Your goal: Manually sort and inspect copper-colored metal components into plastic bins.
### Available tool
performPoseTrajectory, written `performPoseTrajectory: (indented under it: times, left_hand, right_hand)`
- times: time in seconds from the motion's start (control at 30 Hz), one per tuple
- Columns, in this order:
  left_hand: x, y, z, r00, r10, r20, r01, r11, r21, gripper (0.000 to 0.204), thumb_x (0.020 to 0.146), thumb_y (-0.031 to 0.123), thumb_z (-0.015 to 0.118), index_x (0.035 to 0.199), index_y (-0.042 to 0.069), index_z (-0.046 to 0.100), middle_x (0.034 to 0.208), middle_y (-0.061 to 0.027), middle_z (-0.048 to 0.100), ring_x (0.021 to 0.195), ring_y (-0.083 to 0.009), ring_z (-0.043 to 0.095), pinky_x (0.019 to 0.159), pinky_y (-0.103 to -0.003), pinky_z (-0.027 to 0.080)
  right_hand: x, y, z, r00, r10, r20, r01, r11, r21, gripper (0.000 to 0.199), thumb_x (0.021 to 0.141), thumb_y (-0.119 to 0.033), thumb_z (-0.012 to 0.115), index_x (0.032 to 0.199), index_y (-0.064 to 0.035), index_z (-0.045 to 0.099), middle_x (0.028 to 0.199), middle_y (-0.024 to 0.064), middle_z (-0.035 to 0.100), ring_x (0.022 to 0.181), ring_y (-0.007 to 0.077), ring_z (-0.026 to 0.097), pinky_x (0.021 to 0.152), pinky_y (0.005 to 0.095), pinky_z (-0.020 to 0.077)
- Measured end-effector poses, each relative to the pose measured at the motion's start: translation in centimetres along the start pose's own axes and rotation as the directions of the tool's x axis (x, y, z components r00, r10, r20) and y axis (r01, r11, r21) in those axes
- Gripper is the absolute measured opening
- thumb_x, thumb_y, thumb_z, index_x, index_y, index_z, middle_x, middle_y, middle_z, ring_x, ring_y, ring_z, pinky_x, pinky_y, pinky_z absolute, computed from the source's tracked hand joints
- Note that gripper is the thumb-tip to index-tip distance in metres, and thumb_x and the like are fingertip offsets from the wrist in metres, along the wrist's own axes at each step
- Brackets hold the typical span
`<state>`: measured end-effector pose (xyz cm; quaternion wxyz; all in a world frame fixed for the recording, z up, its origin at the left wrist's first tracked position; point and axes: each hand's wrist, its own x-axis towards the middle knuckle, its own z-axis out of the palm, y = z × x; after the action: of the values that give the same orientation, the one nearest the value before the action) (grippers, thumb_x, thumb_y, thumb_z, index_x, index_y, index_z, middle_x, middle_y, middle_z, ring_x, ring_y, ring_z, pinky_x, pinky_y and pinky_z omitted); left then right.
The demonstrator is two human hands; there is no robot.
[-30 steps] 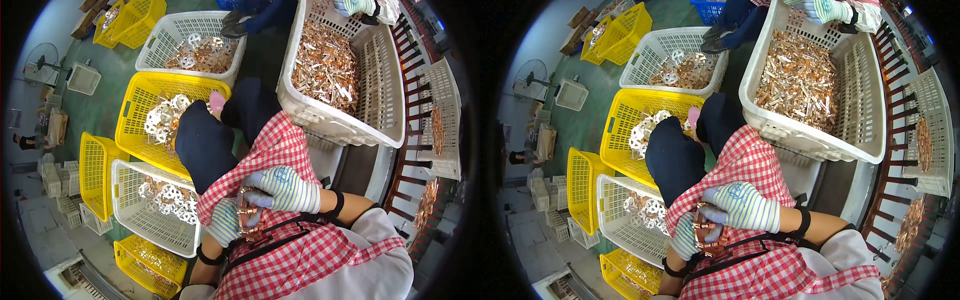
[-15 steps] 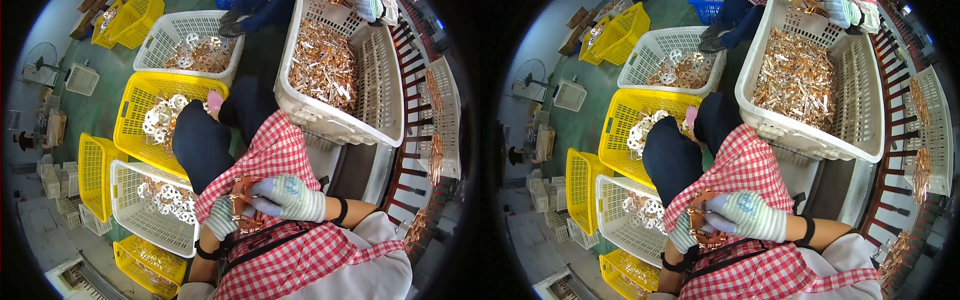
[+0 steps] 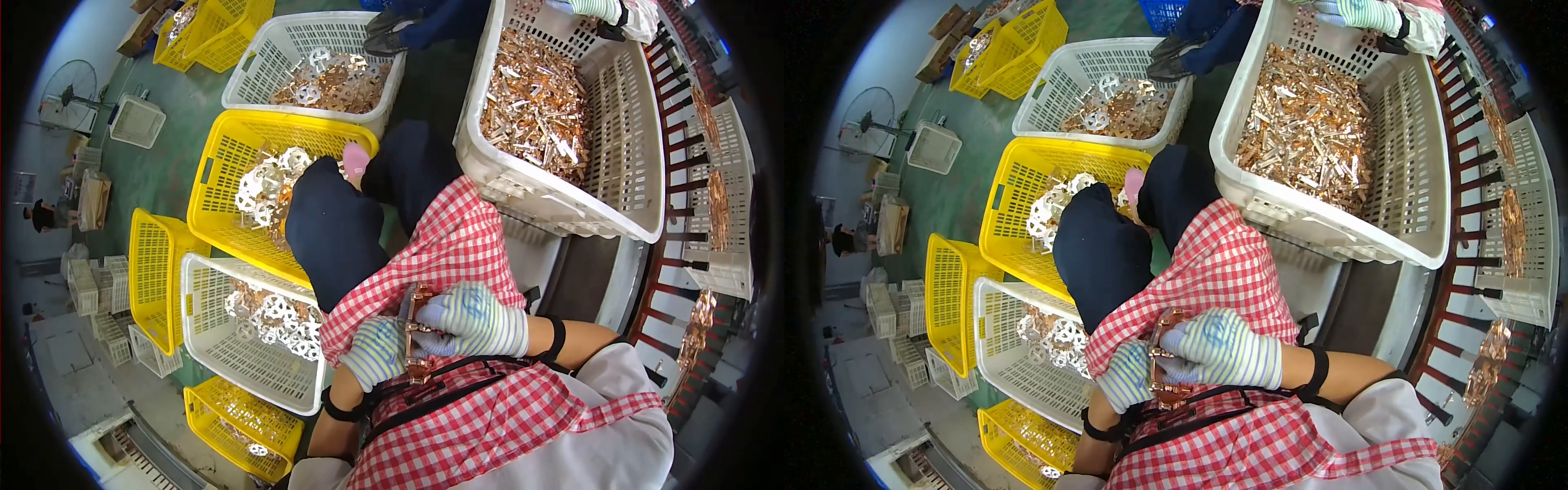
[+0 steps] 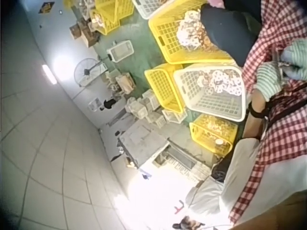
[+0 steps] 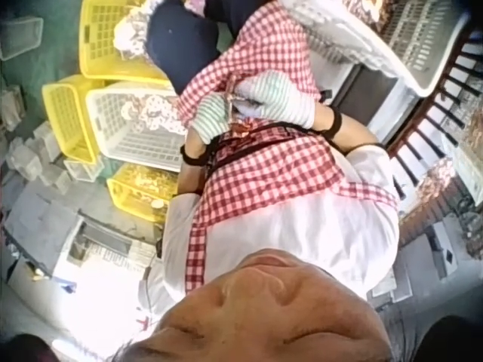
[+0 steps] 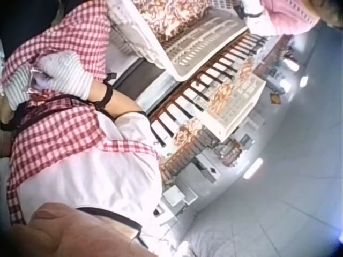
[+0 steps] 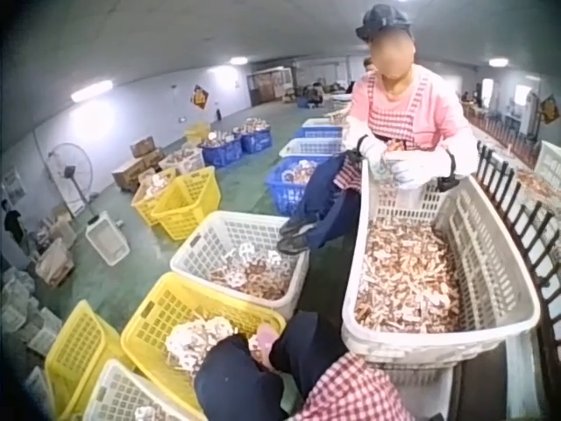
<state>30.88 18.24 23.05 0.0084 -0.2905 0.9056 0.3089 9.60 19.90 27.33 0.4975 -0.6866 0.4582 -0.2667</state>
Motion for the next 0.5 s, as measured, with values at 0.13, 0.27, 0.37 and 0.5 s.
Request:
performPoseTrajectory:
  times: [0.13,0.27,0.37,0.5]
  left_hand:
    - [1.0,0.5,-0.9,0.998,0.006,0.062,-0.001,0.997,-0.075,0.043,0.08,0.039,0.063,0.091,-0.002,0.063,0.073,-0.0168,0.064,0.067,-0.0314,0.063,0.061,-0.043,0.049]
    - [-0.4,-2.5,2.2,0.993,0.012,-0.12,-0.051,0.944,-0.327,0.04,0.082,0.04,0.062,0.101,0.005,0.064,0.08,-0.0136,0.067,0.074,-0.0311,0.065,0.067,-0.041,0.051]
    - [-0.9,-3.3,4.0,0.979,-0.203,0.001,0.168,0.808,-0.564,0.034,0.087,0.03,0.06,0.111,0.005,0.059,0.103,-0.0137,0.064,0.094,-0.0287,0.062,0.084,-0.04,0.048]
    - [0.3,-2.3,2.3,0.983,-0.062,-0.175,-0.001,0.941,-0.338,0.026,0.082,0.029,0.059,0.094,0.005,0.063,0.082,-0.0159,0.067,0.074,-0.033,0.064,0.065,-0.042,0.05]
  right_hand:
    - [-0.7,0.7,0.2,0.958,-0.286,-0.011,0.258,0.878,-0.403,0.019,0.086,-0.025,0.066,0.088,-0.0053,0.066,0.065,0.0102,0.064,0.054,0.0241,0.062,0.05,0.032,0.0483]
    - [-2.5,0.6,0.3,0.949,0.308,0.07,-0.29,0.764,0.576,0.004,0.082,-0.007,0.065,0.079,-0.0036,0.064,0.067,0.0055,0.063,0.06,0.0106,0.061,0.054,0.0269,0.048]
    - [-3.0,-0.6,-1.3,0.988,0.135,-0.069,-0.12,0.974,0.192,0.004,0.085,-0.002,0.06,0.083,-0.0023,0.063,0.067,0.0056,0.062,0.06,0.0125,0.061,0.055,0.0275,0.0478]
    - [-1.5,0.0,1.1,0.997,0.072,-0.007,-0.068,0.964,0.257,0.019,0.089,-0.023,0.063,0.096,-0.0048,0.063,0.068,0.0091,0.059,0.059,0.0218,0.061,0.056,0.0316,0.0482]
